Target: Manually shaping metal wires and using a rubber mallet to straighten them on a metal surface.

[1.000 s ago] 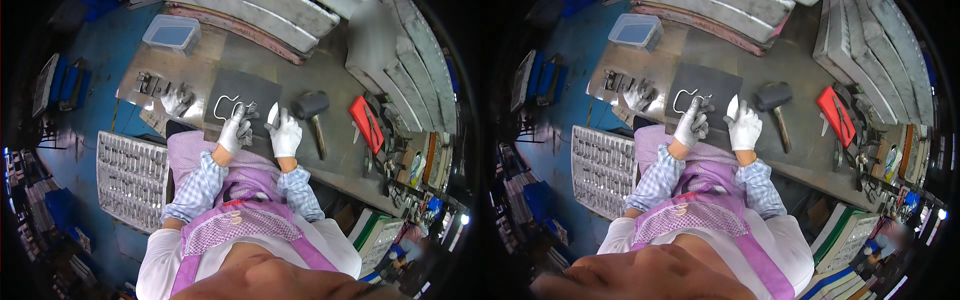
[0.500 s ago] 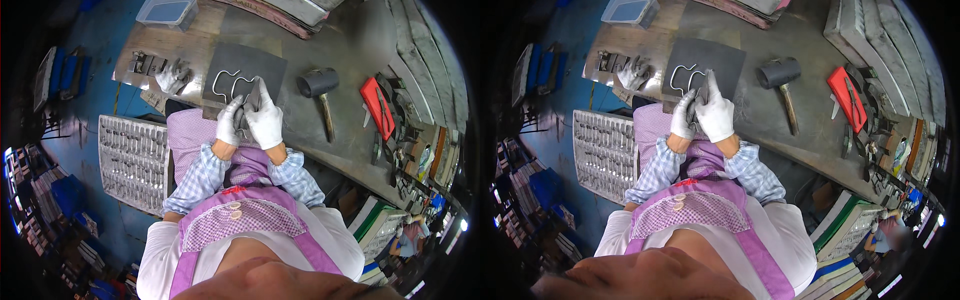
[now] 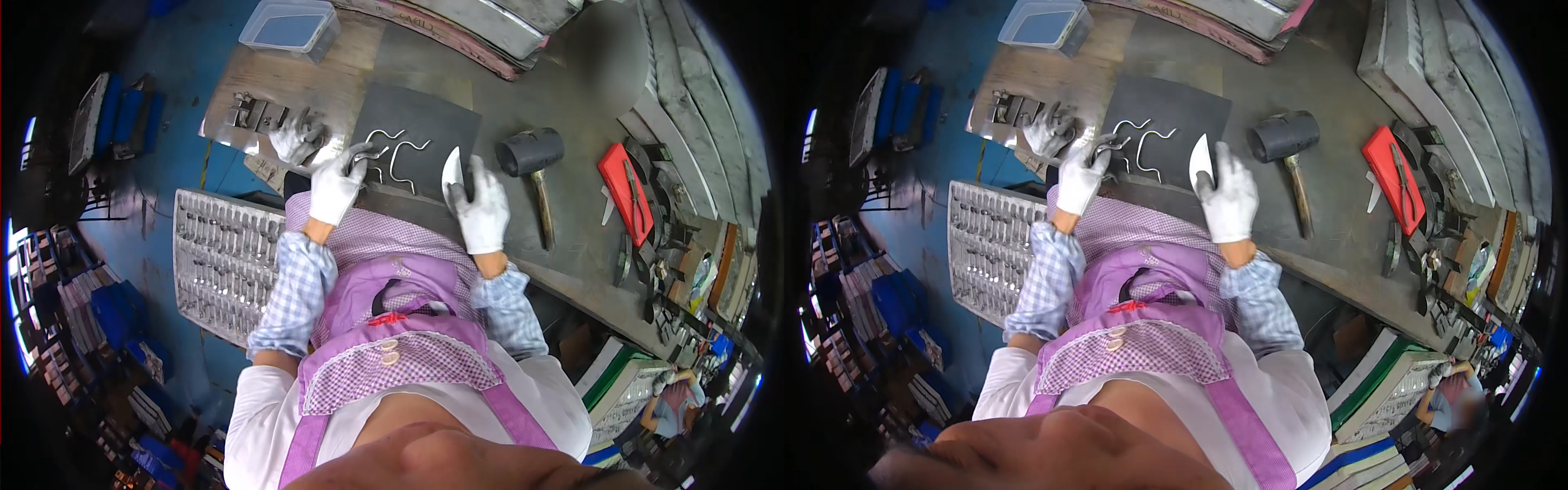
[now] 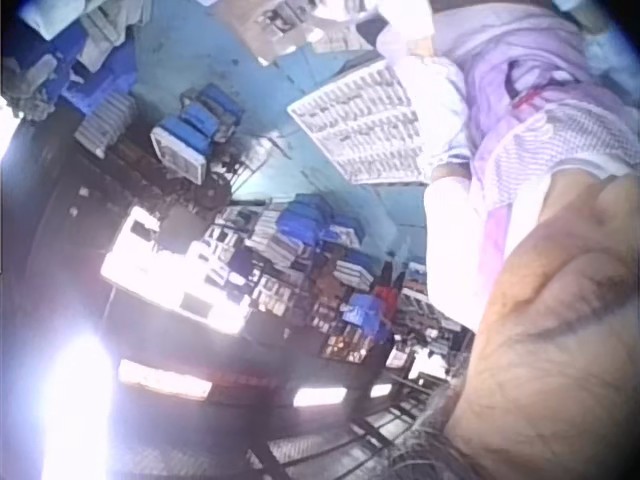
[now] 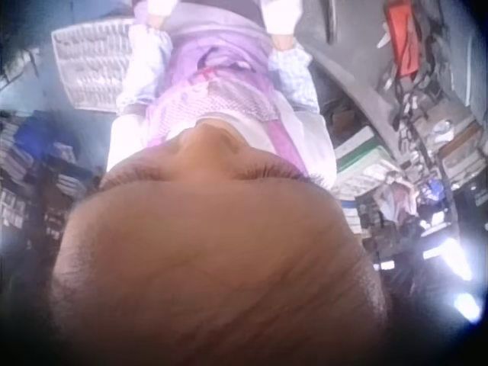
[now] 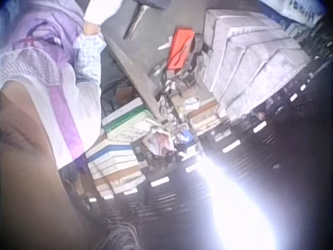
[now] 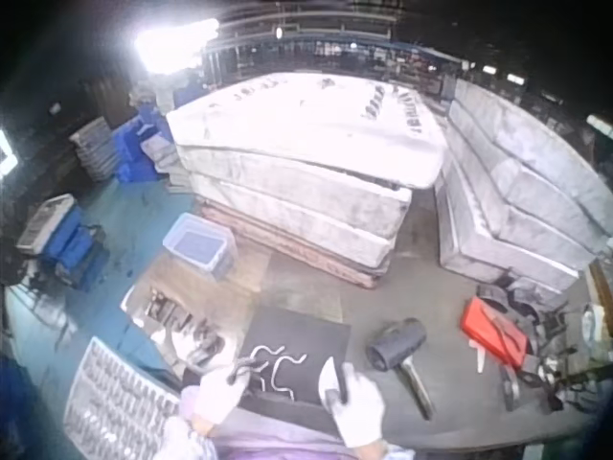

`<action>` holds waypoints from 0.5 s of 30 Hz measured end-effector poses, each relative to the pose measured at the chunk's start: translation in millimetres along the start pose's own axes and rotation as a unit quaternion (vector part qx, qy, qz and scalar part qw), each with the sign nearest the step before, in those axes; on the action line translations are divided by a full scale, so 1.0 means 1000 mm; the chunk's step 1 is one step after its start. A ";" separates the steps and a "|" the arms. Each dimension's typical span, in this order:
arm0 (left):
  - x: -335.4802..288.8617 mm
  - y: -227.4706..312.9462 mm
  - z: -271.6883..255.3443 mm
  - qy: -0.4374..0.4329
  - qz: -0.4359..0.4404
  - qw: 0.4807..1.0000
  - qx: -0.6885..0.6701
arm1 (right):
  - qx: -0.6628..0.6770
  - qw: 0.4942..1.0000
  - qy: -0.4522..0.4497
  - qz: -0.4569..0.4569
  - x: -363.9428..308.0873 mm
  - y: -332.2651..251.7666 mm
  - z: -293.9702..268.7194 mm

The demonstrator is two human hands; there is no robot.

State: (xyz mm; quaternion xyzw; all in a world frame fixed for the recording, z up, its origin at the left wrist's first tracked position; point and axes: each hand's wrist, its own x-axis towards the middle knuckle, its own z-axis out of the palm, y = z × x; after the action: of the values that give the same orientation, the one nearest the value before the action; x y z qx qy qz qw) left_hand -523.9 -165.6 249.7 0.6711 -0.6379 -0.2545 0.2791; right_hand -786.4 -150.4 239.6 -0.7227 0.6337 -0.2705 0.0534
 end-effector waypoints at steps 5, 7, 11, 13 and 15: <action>0.044 0.015 0.009 -0.035 0.073 0.975 0.206 | 0.049 0.999 0.000 0.021 -0.006 0.016 -0.010; 0.061 0.016 0.017 -0.067 0.057 0.964 0.252 | 0.132 0.989 -0.010 0.065 -0.007 0.013 -0.011; 0.080 0.038 -0.011 -0.160 0.049 0.960 0.224 | 0.140 0.990 -0.009 0.022 -0.013 0.025 -0.009; 0.076 0.035 -0.015 -0.177 0.119 0.965 0.151 | 0.131 0.990 -0.019 0.041 -0.010 0.036 -0.009; 0.061 0.032 -0.015 -0.163 0.178 0.956 0.164 | 0.146 0.988 -0.052 0.026 -0.006 0.036 -0.016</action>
State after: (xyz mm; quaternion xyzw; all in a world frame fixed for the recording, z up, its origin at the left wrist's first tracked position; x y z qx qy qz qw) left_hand -533.4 -226.5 283.9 0.5324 -0.8169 -0.1988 0.0980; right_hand -826.0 -147.2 235.7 -0.7035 0.6027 -0.3205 0.1980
